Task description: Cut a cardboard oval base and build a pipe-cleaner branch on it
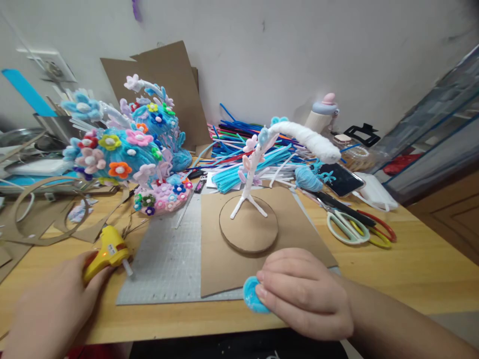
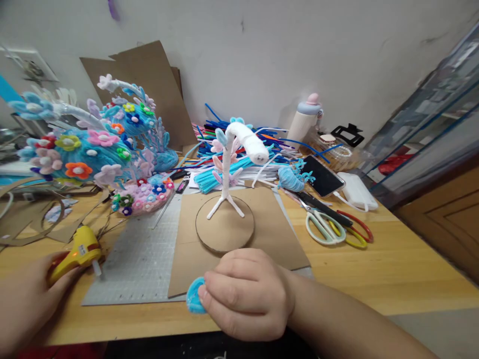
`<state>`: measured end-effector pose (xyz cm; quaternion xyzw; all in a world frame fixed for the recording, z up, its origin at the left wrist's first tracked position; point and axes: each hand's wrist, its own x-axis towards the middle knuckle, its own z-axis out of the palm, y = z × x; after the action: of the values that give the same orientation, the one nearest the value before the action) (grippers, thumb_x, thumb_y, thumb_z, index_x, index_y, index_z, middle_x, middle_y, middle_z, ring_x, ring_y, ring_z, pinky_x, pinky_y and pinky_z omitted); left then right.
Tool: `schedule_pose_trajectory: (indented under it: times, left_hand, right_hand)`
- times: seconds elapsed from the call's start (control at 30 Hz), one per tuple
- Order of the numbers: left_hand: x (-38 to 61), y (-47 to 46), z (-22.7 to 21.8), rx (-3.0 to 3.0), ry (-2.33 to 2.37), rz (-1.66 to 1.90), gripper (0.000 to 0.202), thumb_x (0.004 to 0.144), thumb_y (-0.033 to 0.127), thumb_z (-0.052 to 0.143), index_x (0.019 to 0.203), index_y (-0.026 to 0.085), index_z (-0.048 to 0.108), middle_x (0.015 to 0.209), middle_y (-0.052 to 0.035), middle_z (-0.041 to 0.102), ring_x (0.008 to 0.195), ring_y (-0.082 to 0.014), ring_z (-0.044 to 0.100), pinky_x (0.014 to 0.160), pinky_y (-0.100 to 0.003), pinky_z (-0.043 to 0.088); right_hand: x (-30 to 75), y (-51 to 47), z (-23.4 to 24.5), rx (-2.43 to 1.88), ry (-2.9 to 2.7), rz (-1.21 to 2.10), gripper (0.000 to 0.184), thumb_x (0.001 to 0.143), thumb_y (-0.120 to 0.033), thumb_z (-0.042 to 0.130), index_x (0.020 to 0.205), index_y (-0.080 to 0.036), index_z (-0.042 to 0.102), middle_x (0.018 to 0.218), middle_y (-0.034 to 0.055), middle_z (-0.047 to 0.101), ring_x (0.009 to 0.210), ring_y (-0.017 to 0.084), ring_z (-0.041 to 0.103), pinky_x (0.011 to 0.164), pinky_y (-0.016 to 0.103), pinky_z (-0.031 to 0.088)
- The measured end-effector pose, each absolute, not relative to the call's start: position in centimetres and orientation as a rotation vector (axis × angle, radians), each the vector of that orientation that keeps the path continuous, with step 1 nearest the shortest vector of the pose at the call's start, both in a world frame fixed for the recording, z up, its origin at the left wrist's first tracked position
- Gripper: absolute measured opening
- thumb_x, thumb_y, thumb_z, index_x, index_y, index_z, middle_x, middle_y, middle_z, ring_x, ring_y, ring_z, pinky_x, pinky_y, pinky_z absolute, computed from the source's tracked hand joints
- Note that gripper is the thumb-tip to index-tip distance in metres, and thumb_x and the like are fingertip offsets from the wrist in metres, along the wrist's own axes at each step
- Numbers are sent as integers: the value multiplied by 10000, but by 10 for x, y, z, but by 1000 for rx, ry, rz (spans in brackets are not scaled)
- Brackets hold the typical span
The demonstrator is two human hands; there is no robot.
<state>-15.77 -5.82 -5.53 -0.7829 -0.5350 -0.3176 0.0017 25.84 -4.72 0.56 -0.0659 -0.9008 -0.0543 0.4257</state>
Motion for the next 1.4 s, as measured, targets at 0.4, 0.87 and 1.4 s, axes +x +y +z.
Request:
schedule_pose_trajectory:
  times: [0.4, 0.87, 1.4]
  left_hand:
    - [-7, -85, 2, -2865, -1525, -1037, 540, 755, 399, 660, 1253, 264, 502, 1368, -95, 411, 1225, -323, 474, 922, -432, 523]
    - [43, -74, 6, -3488, -1407, -1412, 396, 638, 363, 798, 983, 295, 615, 1247, -39, 448, 1239, -237, 417, 988, -355, 437]
    - [50, -72, 5, -3353, -1190, -1739, 232, 688, 339, 769, 859, 228, 659, 1111, -43, 534, 1089, -210, 513, 952, -346, 434]
  right_hand:
    - [233, -47, -24, -446, -1704, 1324, 199, 836, -296, 631, 745, -119, 637, 698, 32, 634, 623, 90, 602, 569, 201, 519]
    - [228, -51, -31, -313, -1541, 1757, 349, 766, -430, 681, 610, -135, 579, 593, -1, 617, 546, 86, 606, 554, 193, 511]
    - [224, -51, -35, -247, -1415, 1784, 274, 769, -331, 702, 606, -134, 601, 562, -8, 619, 522, 81, 612, 525, 165, 493]
